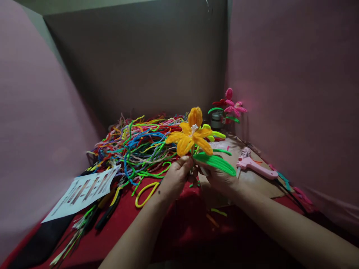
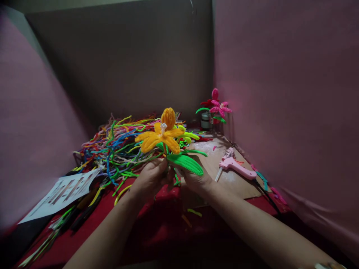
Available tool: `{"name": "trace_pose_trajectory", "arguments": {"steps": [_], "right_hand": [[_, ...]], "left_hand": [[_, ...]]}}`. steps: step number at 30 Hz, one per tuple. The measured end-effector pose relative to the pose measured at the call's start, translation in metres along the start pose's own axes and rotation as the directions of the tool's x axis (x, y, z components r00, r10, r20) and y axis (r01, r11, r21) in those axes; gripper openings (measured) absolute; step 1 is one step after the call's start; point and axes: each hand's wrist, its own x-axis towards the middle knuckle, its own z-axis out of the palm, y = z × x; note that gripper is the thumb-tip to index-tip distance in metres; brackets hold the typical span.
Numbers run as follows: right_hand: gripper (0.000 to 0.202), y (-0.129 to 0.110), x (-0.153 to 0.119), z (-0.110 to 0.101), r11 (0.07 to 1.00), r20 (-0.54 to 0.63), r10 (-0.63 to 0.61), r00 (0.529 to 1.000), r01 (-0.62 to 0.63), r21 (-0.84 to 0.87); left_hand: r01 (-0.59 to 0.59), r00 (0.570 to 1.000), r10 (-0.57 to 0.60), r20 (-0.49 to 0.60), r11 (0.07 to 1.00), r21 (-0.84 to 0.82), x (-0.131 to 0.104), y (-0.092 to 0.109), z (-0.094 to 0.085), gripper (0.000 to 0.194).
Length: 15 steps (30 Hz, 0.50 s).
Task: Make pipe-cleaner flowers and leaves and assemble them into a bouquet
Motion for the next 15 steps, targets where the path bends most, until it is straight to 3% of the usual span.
{"name": "trace_pose_trajectory", "arguments": {"steps": [2, 4, 6, 9, 15], "right_hand": [[0.014, 0.004, 0.002, 0.000, 0.998, -0.066, -0.051, 0.997, 0.053, 0.029], [0.011, 0.007, 0.004, 0.003, 0.993, -0.148, -0.099, 0.984, 0.106, 0.041], [0.009, 0.006, 0.003, 0.006, 0.992, -0.188, -0.106, 0.976, 0.116, 0.044], [0.008, 0.001, -0.001, 0.011, 0.993, -0.207, -0.120, 0.971, 0.122, -0.003], [0.015, -0.014, -0.008, 0.017, 0.975, -0.186, -0.144, 0.972, 0.107, -0.196]], "left_hand": [[-0.101, 0.976, 0.140, -0.166, 0.969, 0.224, 0.001, -0.002, 0.004, 0.029], [-0.122, 0.900, 0.284, -0.329, 0.892, 0.436, 0.001, -0.007, 0.007, 0.018], [-0.100, 0.829, 0.384, -0.406, 0.817, 0.568, 0.001, -0.012, 0.010, 0.007], [-0.114, 0.801, 0.451, -0.394, 0.760, 0.640, -0.001, -0.018, 0.011, 0.005], [-0.177, 0.822, 0.468, -0.325, 0.753, 0.634, -0.004, -0.015, 0.009, 0.010]]}}
